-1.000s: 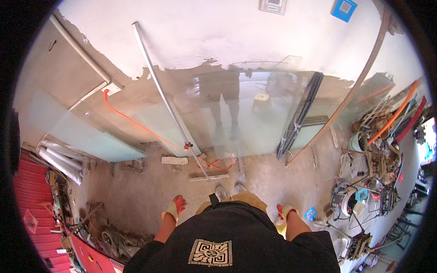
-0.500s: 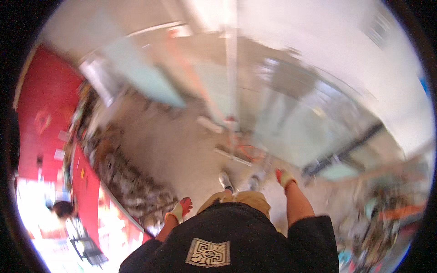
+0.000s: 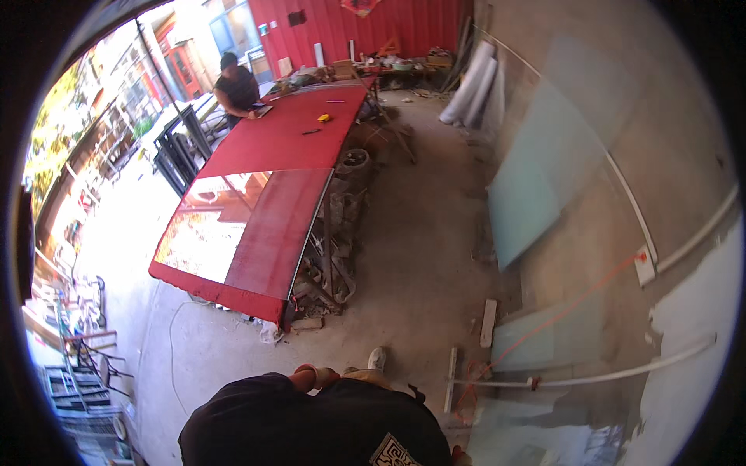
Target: The person moves a large glass pane from a stack against a wall to a table, then uses a measuring tape to check its dimensions.
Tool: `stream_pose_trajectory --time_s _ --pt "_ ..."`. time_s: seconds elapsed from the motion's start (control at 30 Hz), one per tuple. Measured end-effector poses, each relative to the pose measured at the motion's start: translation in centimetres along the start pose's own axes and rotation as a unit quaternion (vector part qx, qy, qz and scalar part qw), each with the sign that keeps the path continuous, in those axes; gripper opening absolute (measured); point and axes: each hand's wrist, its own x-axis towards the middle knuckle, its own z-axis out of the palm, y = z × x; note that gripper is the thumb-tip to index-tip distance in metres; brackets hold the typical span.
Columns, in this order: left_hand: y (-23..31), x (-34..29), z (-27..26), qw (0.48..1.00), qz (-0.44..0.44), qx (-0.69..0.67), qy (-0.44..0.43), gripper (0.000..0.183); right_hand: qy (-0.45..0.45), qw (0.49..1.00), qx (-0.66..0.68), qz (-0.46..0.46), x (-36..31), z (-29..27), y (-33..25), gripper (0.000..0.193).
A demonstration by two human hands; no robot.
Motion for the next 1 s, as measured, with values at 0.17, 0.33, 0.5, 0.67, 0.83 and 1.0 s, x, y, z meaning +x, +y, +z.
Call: stream_pose_trajectory --time_s 0.17,0.33,0.5,0.67,0.83,1.0 --pt "-0.2 2.5 -9.5 0.978 0.079 0.11 0.158 0.054 -0.001 0.993 0.12 0.016 -2.3 -3.8 -15.8 0.032" --pt "9.3 -4.3 -22.7 0.951 0.105 -0.111 0.27 0.057 0.01 0.991 0.132 0.005 -1.7 -4.9 -26.1 0.03" --pt "7.4 -7.9 -28.3 0.905 0.125 -0.203 0.353 0.059 -0.035 0.995 0.092 -0.032 0.2 -3.5 -36.7 0.03" --pt "8.5 -9.3 -27.9 0.891 0.115 -0.238 0.37 0.057 -0.05 0.997 0.046 -0.034 2.5 -6.1 -43.3 0.03" --pt "7.7 -8.3 -24.9 0.908 0.068 -0.24 0.337 0.059 -0.082 0.996 -0.022 -0.026 6.6 -7.9 -49.5 0.03" --pt "8.3 -8.2 -27.0 0.899 0.012 -0.267 0.347 0.059 -0.127 0.989 -0.069 -0.02 12.3 -10.6 -55.7 0.032"
